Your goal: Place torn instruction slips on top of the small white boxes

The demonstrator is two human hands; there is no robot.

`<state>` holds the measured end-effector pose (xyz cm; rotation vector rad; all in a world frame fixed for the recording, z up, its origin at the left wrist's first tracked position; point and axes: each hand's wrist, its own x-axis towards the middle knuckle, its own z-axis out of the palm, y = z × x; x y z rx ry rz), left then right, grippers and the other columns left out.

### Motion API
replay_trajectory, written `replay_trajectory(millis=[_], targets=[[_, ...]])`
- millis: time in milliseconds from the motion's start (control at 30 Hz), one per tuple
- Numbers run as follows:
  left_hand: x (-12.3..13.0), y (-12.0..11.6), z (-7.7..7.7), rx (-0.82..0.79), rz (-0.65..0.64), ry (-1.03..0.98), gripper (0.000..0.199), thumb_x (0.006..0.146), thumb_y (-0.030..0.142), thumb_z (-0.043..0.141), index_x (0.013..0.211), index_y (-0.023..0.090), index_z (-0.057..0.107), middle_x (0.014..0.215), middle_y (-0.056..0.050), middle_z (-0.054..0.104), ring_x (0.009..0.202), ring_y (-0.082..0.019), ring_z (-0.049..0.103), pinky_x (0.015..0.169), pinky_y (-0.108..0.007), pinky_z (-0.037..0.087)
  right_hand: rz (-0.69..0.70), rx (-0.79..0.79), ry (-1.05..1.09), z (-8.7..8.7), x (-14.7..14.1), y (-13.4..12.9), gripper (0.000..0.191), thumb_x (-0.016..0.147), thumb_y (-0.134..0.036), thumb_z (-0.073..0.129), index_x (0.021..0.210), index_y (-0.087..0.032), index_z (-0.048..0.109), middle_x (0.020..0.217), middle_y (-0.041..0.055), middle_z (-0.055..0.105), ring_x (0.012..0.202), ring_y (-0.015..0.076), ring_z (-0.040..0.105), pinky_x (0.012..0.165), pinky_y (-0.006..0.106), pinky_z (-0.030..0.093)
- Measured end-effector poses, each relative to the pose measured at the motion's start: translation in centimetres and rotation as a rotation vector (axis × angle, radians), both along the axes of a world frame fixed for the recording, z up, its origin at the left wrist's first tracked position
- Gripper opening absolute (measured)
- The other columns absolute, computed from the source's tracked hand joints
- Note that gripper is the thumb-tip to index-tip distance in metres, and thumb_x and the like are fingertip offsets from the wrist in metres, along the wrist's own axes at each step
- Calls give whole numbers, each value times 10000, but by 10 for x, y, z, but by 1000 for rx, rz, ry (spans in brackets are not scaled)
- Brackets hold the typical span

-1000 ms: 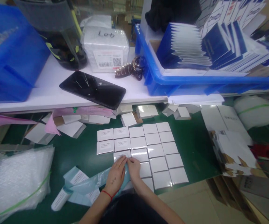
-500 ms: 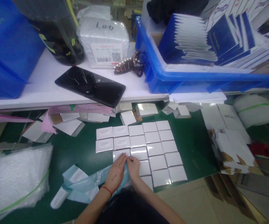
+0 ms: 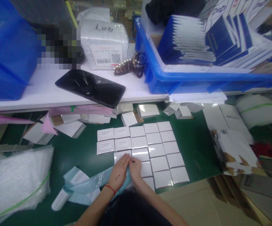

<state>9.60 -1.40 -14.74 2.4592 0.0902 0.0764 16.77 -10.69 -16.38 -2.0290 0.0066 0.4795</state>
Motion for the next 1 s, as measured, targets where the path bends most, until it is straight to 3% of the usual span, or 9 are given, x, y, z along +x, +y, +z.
replay_trajectory(millis=[400,567,700,767,833,933,1000], targets=[[-30,30,3,263,73,60,603,851,-15,259,1425,75,420,1455,-149,454,1364,-246,411,1121,-505,406,82,110,121,-3,3,-8,431,698,-602,564,537,-202,557,541,18,498,555,234,470,511,288,306],[-27,32,4,73,129,107,631,810,-18,279,1408,94,448,1450,-131,465,1360,-233,418,1153,-505,361,375,291,318,17,-18,-41,463,672,-620,653,562,-174,589,572,20,515,513,211,459,466,257,330],[-35,26,11,-245,328,65,442,915,121,309,1285,108,550,1314,-158,570,1254,-270,514,1121,-530,382,708,398,505,37,-39,-70,445,646,-576,737,562,-170,574,591,-1,490,537,189,419,501,245,302],[-49,19,18,-314,419,49,368,974,244,322,1197,130,592,1187,-148,623,1149,-277,569,1070,-516,433,721,402,565,45,-44,-76,437,664,-588,718,655,-162,619,635,9,517,576,209,450,552,267,345],[-69,10,25,-306,483,62,350,981,277,328,1127,141,615,1106,-140,637,1086,-278,589,1020,-489,474,634,345,562,54,-45,-77,507,639,-657,699,719,-160,643,665,34,554,617,258,507,600,317,412],[-107,-2,30,-281,633,119,329,963,253,336,1048,177,645,1049,-146,648,1029,-277,605,979,-452,502,572,242,504,75,-42,-73,543,647,-747,681,657,-210,603,650,48,566,692,331,580,643,381,494],[-135,-6,27,-269,730,168,254,917,221,416,983,241,660,997,-128,662,985,-259,620,922,-413,532,556,107,333,91,-38,-67,550,662,-795,674,580,-262,563,584,41,536,587,325,572,539,401,501]])
